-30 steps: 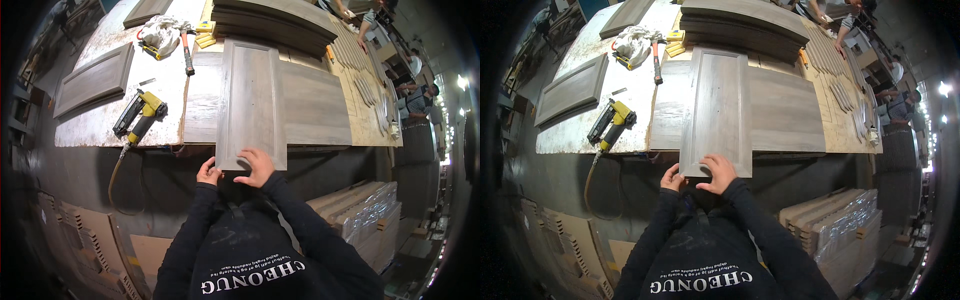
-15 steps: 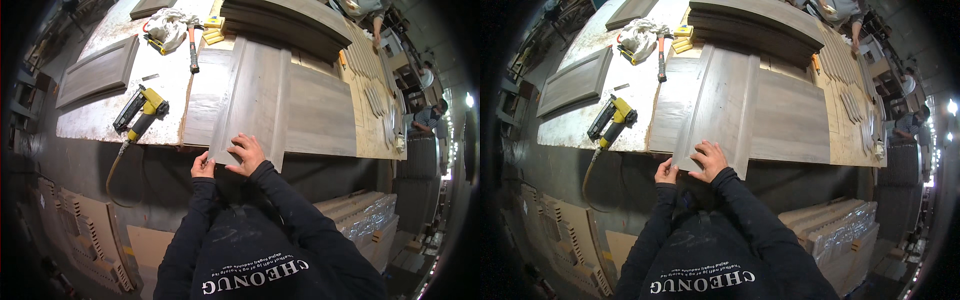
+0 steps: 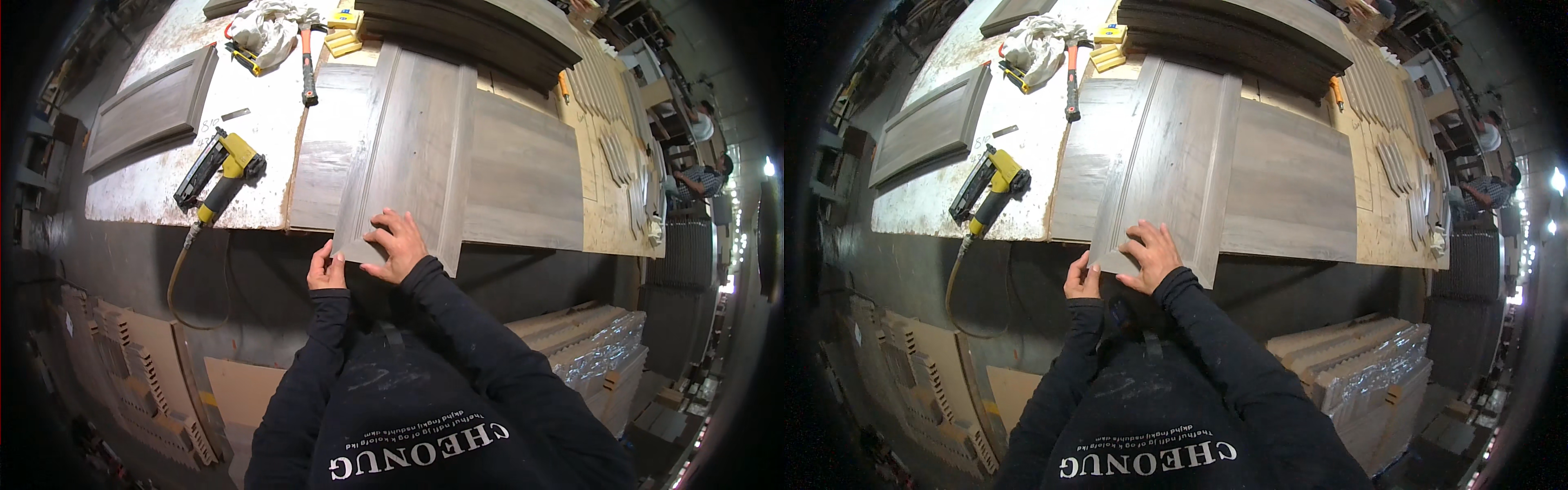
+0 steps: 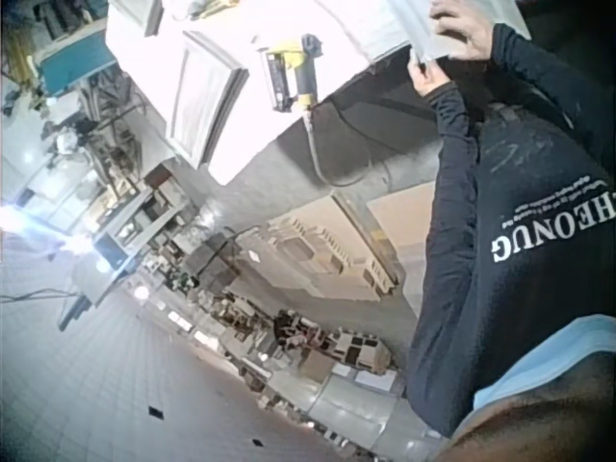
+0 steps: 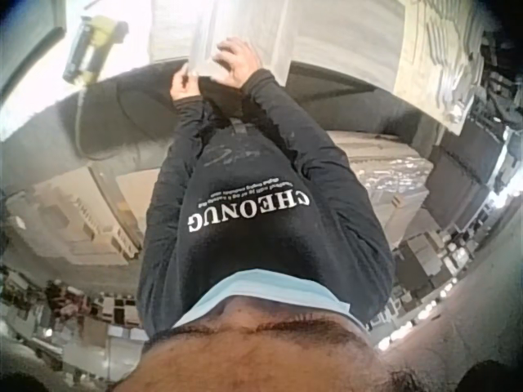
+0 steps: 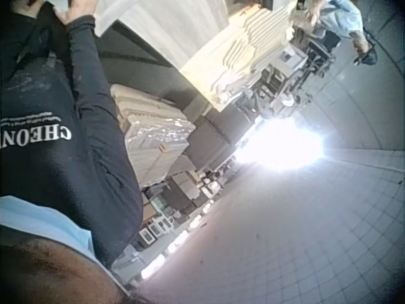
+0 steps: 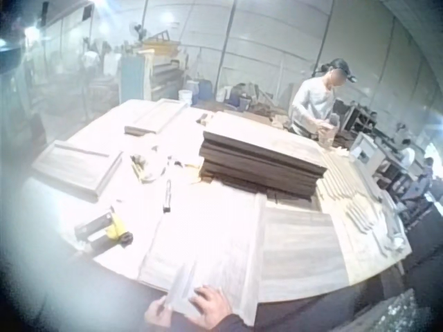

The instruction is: Assemble decorative wooden panels by aligning frame pieces and using a pneumatic nail gun.

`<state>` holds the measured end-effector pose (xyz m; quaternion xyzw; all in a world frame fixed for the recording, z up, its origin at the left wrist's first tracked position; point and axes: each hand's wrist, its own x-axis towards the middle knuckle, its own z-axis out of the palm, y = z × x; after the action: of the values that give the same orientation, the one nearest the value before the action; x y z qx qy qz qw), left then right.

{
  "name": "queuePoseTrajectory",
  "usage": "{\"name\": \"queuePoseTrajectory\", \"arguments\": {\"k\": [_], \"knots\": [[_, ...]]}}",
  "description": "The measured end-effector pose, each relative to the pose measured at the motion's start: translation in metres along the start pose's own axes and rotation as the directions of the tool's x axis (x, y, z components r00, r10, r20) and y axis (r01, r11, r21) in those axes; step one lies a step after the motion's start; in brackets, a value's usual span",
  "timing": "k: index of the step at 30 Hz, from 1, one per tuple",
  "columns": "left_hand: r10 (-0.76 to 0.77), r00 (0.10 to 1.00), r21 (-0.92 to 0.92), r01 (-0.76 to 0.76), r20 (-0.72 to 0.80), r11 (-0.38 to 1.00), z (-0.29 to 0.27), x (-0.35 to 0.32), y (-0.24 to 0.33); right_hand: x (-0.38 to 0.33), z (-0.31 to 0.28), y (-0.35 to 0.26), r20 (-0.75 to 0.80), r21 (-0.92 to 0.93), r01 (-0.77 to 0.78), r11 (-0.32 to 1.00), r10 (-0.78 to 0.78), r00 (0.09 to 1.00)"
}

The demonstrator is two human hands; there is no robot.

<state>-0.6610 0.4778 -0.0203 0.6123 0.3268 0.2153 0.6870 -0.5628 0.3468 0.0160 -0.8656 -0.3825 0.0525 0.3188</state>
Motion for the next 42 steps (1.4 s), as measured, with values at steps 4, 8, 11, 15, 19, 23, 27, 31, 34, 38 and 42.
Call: {"name": "queuePoseTrajectory", "arguments": {"k": [4, 8, 11, 15, 19, 23, 27, 31, 34, 38, 42], "knots": [[-0.066, 0.997, -0.011, 0.067, 0.051, 0.998, -0.005, 0.006, -0.004, 0.019, -0.010, -0.007, 0.154, -0.090, -0.036, 0.995, 0.050, 0.987], [-0.162, 0.982, -0.110, 0.173, 0.101, 0.979, -0.005, 0.004, 0.000, 0.048, -0.024, -0.009, 0.314, -0.270, 0.065, 0.961, 0.024, 0.949], [-0.153, 0.984, -0.130, 0.165, 0.096, 0.978, -0.005, 0.004, -0.003, 0.055, -0.019, -0.001, 0.407, -0.318, 0.159, 0.935, -0.017, 0.913], [-0.152, 0.985, -0.126, 0.161, 0.083, 0.979, -0.007, -0.001, -0.012, 0.056, -0.014, 0.000, 0.434, -0.337, 0.146, 0.930, 0.017, 0.901], [-0.134, 0.990, -0.284, 0.139, 0.040, 0.949, 0.013, -0.010, -0.006, 0.057, -0.013, 0.003, 0.416, -0.308, 0.123, 0.944, 0.017, 0.909], [-0.122, 0.991, -0.328, 0.099, -0.051, 0.939, 0.025, -0.015, -0.008, 0.058, -0.014, 0.003, 0.445, -0.307, 0.123, 0.944, 0.028, 0.895], [-0.130, 0.990, -0.331, 0.102, -0.063, 0.938, 0.027, -0.016, -0.011, 0.058, -0.012, 0.004, 0.385, -0.239, 0.116, 0.964, -0.016, 0.923], [-0.134, 0.989, -0.355, 0.102, -0.068, 0.929, 0.030, -0.015, -0.007, 0.060, -0.012, 0.004, 0.421, -0.272, 0.111, 0.956, 0.014, 0.907], [-0.124, 0.990, -0.365, 0.092, -0.064, 0.926, 0.029, -0.015, -0.009, 0.060, -0.011, 0.004, 0.404, -0.273, 0.120, 0.955, 0.001, 0.915], [-0.215, 0.976, -0.317, 0.194, -0.032, 0.928, 0.028, -0.020, -0.014, 0.057, -0.013, 0.006, 0.417, -0.270, 0.125, 0.955, -0.001, 0.909], [-0.247, 0.968, -0.456, 0.234, 0.033, 0.859, 0.036, -0.042, -0.014, 0.049, -0.023, 0.013, 0.484, -0.236, 0.186, 0.954, -0.050, 0.874]]}}
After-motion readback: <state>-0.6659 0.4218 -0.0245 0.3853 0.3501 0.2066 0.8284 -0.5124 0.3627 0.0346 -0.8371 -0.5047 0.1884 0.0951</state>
